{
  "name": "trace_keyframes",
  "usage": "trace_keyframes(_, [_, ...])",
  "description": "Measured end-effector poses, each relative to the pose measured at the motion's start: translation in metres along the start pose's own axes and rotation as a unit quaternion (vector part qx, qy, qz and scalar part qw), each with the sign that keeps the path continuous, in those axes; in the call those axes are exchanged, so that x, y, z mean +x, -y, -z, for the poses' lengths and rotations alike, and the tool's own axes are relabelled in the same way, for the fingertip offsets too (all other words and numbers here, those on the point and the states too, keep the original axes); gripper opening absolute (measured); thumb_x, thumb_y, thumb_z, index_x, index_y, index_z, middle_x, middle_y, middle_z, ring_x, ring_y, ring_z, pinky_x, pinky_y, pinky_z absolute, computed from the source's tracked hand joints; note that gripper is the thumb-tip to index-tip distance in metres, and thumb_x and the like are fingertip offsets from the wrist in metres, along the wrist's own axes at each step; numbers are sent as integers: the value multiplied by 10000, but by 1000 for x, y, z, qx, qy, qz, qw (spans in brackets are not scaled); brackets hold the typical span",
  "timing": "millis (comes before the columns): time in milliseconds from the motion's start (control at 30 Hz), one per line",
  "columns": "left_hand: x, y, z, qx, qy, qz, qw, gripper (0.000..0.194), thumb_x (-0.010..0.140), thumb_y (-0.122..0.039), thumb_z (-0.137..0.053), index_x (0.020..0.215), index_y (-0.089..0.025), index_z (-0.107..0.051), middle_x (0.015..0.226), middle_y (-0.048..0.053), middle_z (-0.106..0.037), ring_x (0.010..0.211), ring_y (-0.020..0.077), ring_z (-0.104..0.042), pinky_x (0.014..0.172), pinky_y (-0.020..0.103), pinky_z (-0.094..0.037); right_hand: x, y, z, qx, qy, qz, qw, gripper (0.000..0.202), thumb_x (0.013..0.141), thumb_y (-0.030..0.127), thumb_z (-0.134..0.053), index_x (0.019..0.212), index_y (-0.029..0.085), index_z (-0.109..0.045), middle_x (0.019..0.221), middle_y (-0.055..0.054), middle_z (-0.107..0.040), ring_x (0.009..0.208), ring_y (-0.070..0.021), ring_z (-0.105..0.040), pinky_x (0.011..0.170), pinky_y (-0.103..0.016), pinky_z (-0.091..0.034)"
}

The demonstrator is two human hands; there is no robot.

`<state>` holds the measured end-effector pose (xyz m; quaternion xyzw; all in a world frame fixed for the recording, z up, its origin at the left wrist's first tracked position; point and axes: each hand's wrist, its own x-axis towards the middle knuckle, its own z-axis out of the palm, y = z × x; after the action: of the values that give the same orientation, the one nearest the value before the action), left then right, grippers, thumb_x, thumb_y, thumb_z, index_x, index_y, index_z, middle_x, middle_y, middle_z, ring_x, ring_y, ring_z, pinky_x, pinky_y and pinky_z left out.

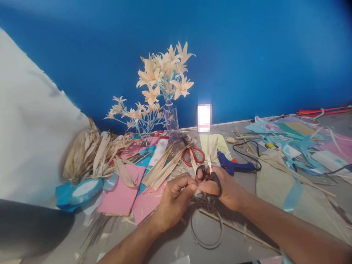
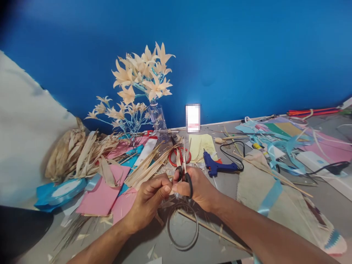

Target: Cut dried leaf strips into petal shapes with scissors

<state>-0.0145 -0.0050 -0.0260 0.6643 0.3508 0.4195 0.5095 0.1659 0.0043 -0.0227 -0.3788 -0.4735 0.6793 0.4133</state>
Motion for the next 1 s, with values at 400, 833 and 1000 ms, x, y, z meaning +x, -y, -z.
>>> trace_keyframes(400, [-1, -1, -1, -94, 47, 84, 991, 473, 914, -557, -557, 646, -178, -466, 623, -33, -416, 576, 101, -354, 547, 249, -284, 1, 1, 9, 25, 58, 10, 998, 312, 641, 377, -774, 784, 171, -588, 690, 8, -556, 602, -125, -449, 551, -255, -339])
trace_keyframes(833, [0, -4, 2, -104, 25, 107, 988, 351, 766, -461, -777, 720, -148, -625, 653, -18, -506, 601, 98, -402, 586, 252, -310, -3, 13, 4, -147, 7, -2, 989, 174, 610, 261, -682, 726, 164, -596, 635, 32, -518, 573, -110, -403, 521, -245, -293])
trace_keyframes(1000, [-1, 0, 1, -162, 51, 112, 979, 337, 762, -445, -782, 682, -158, -624, 622, -15, -516, 596, 109, -431, 605, 267, -324, 2, 3, 9, 0, 86, -29, 996, 155, 598, 244, -670, 674, 175, -555, 621, 50, -459, 589, -110, -374, 552, -256, -282])
